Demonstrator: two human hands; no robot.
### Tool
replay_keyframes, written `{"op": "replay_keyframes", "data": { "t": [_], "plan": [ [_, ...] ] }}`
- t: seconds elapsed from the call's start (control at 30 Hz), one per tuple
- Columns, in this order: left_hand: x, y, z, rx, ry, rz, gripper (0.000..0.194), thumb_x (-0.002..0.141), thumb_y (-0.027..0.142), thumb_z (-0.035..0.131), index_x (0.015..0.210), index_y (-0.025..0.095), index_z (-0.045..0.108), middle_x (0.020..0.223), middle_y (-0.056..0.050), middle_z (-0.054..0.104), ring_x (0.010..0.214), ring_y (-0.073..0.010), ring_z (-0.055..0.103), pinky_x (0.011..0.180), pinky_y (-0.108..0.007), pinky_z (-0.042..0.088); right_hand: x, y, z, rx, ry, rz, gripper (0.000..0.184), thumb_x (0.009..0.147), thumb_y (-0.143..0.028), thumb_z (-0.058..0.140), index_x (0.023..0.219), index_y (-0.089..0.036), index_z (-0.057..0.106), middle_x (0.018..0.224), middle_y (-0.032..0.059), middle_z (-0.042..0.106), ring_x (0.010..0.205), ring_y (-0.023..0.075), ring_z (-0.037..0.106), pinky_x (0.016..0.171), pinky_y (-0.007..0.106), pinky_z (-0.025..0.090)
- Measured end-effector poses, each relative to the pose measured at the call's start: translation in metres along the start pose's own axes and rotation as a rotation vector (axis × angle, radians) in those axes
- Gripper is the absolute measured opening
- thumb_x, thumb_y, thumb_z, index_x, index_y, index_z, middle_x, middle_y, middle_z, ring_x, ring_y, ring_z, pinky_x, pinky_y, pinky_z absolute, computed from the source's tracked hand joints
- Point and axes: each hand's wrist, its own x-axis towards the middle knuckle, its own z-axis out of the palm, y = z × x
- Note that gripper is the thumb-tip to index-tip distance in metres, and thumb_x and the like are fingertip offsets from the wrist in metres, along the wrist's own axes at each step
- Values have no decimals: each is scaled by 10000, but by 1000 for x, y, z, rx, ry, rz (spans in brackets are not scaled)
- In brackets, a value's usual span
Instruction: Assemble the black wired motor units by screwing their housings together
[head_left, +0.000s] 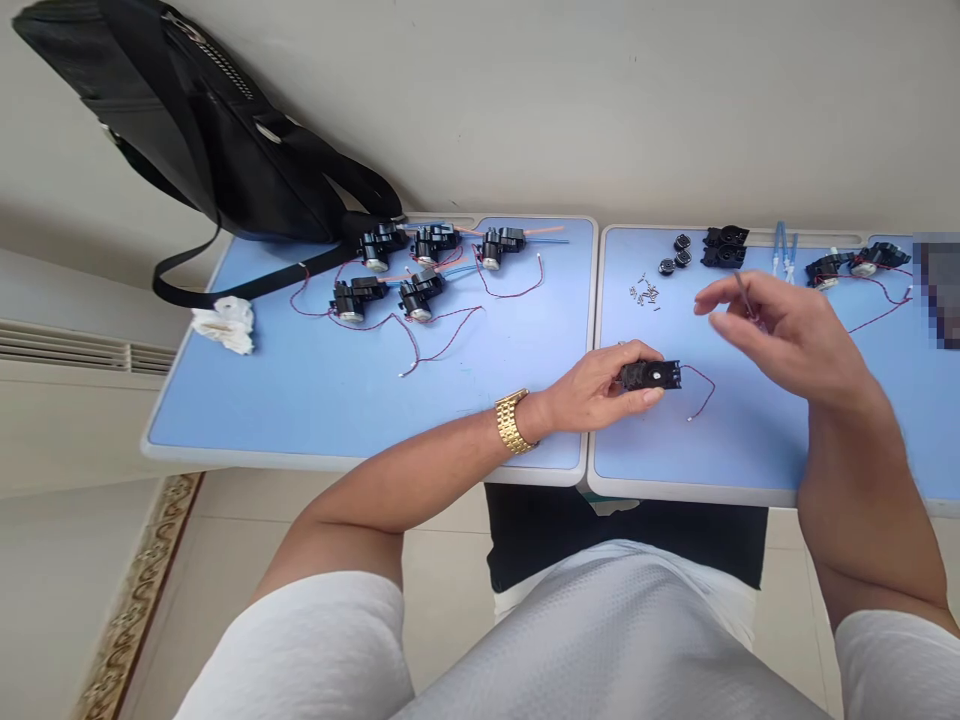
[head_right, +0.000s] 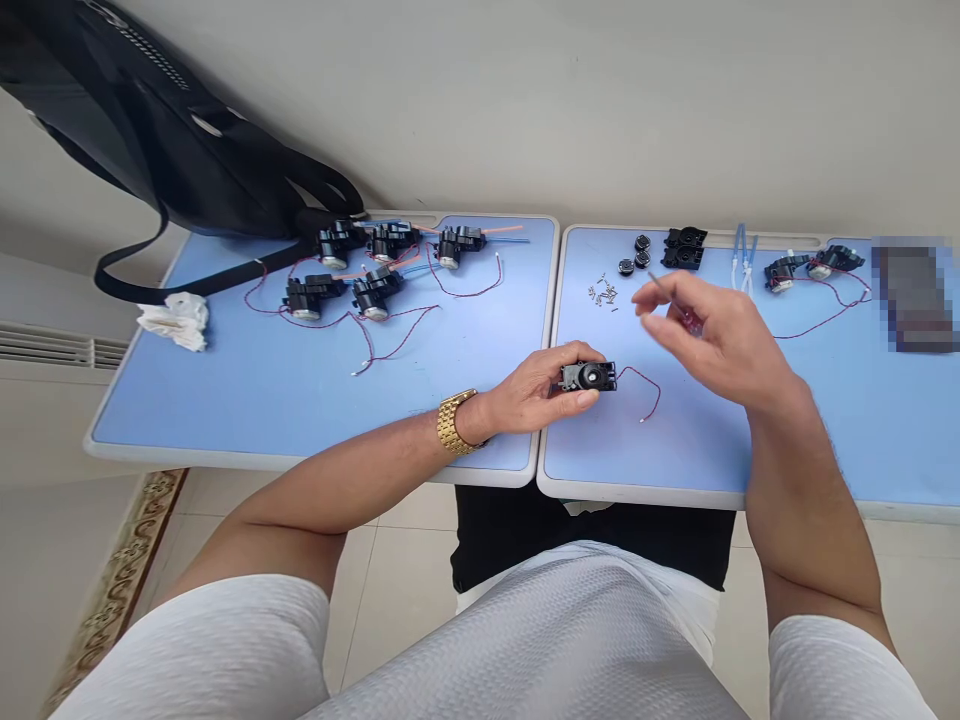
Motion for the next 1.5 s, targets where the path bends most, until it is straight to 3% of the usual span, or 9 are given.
{"op": "replay_keyframes", "data": {
  "t": [0.1,0.3,0.53,0.7,0.83,0.97,1.13,1.27,1.5],
  "plan": [
    [0,2,-1,-49,-54,-27,522,1013,659,685,1216,178,701,948,-40,687,742,-143,564,678,-278,460,4,9,8,-22,124,84,261,1084,-433,569,1019,-294,780,896,22,774,662,183,629,666,376,500],
    [0,6,-2,-160,-76,-80,493,972,625,755,1127,161,697,899,-22,648,717,-124,526,639,-254,428,7,18,22,-156,150,140,485,1139,-533,459,1488,-292,694,740,-6,702,676,213,649,722,393,508],
    [0,7,2,-172,51,-142,449,916,590,823,1018,178,677,827,4,656,669,-105,540,633,-238,468,10,29,23,-224,117,158,267,1000,-327,616,1201,-274,784,992,51,802,855,252,722,740,396,483],
    [0,3,5,-87,156,-65,462,928,557,826,1211,196,763,1053,-68,785,836,-151,691,773,-269,578,9,24,21,-236,65,177,327,1058,-475,589,1226,-314,820,746,11,724,675,219,632,674,382,434],
    [-1,-1,6,-72,169,-9,426,961,549,804,1191,192,774,1031,-68,801,837,-152,715,774,-268,594,9,21,18,-241,162,191,285,1068,-490,560,1094,-284,755,647,-12,643,582,193,536,643,384,391],
    [-3,1,8,-70,163,34,408,982,537,789,1202,194,763,1047,-69,806,845,-151,730,763,-265,595,11,18,17,-113,253,215,64,956,-344,673,1001,-300,666,646,-49,632,605,187,567,697,390,487],
    [-3,1,9,-35,143,48,410,978,523,797,1221,194,773,1088,-85,812,886,-162,743,772,-263,591,12,15,19,8,369,158,51,880,-324,725,916,-290,712,827,-8,747,723,207,701,766,419,613],
    [-2,1,10,-33,151,-9,440,952,543,819,1212,190,789,1113,-88,817,925,-170,749,790,-263,587,12,14,19,49,339,171,45,896,-318,712,919,-293,742,841,7,767,718,223,734,724,429,643],
    [-2,3,10,-8,161,-122,480,1007,610,708,1208,175,738,936,-31,763,791,-146,673,772,-279,559,14,21,22,-9,280,243,17,864,-289,697,863,-280,711,745,2,744,674,232,738,713,440,626]
  ]
}}
